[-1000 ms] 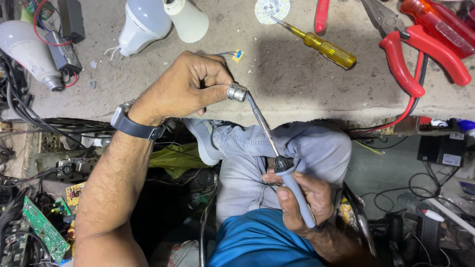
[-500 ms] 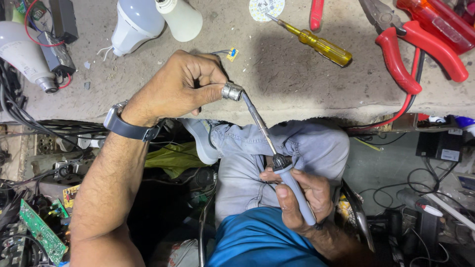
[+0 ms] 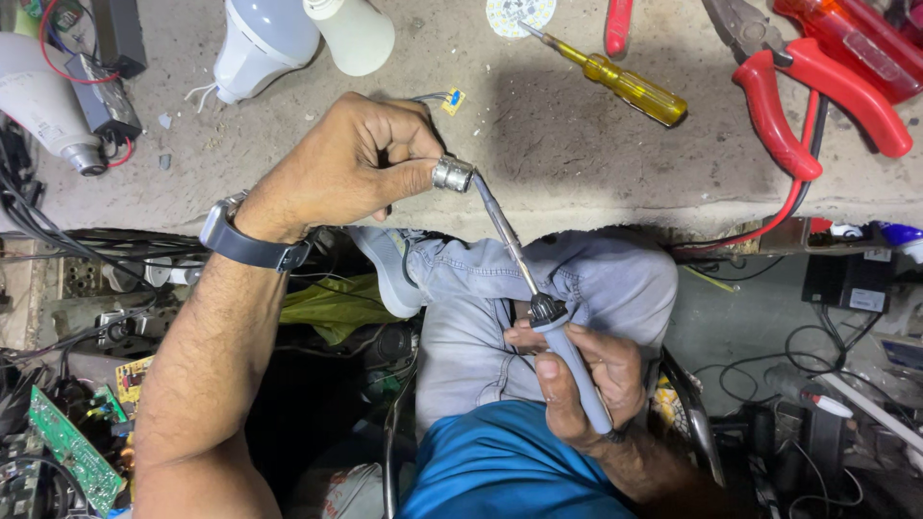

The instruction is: The person solders wires to a metal lamp base using a soldering iron and solder wire, then inserts the base into a white plastic lamp housing. The person uses a soldering iron, solder wire, and pliers to complete the assembly.

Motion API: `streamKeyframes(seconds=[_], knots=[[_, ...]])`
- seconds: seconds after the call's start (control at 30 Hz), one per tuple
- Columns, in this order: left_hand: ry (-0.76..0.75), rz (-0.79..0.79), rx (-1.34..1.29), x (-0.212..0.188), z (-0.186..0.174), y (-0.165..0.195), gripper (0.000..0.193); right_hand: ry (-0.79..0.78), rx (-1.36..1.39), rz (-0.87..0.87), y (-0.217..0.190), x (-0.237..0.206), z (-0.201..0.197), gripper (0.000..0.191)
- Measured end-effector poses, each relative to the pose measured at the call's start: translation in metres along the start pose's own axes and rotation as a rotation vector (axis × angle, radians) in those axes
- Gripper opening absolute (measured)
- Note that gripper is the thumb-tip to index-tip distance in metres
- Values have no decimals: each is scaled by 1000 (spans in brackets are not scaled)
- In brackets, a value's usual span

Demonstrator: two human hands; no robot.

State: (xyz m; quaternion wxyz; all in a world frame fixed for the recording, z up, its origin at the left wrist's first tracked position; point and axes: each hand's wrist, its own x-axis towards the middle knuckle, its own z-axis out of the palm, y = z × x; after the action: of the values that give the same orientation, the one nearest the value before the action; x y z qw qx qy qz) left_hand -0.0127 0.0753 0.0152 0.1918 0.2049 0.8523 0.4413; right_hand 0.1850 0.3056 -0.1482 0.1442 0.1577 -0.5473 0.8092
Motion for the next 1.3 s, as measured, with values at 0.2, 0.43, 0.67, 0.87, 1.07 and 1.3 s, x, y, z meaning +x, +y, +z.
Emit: streamKeyframes(seconds=[0.2,0.43,0.67,0.87,1.07,1.3], knots=[[-6,-25,33,0,-1,0,16,19,32,-19,0,1,2,41],[-8,-1,12,-1,0,0,18,-4,3,10,-2,2,-2,39],[-14,-22,-9,-2,-2,-2,18,8,33,-33,-1,3,1,40],[-16,22,19,0,-1,-4,17,30,27,-27,1,3,2,38],[-16,27,21,-1,-1,-5,17,7,39,-10,1,1,-1,39],[-15,65,7,-1,-1,-5,16,46,82,12,-1,-1,0,37]])
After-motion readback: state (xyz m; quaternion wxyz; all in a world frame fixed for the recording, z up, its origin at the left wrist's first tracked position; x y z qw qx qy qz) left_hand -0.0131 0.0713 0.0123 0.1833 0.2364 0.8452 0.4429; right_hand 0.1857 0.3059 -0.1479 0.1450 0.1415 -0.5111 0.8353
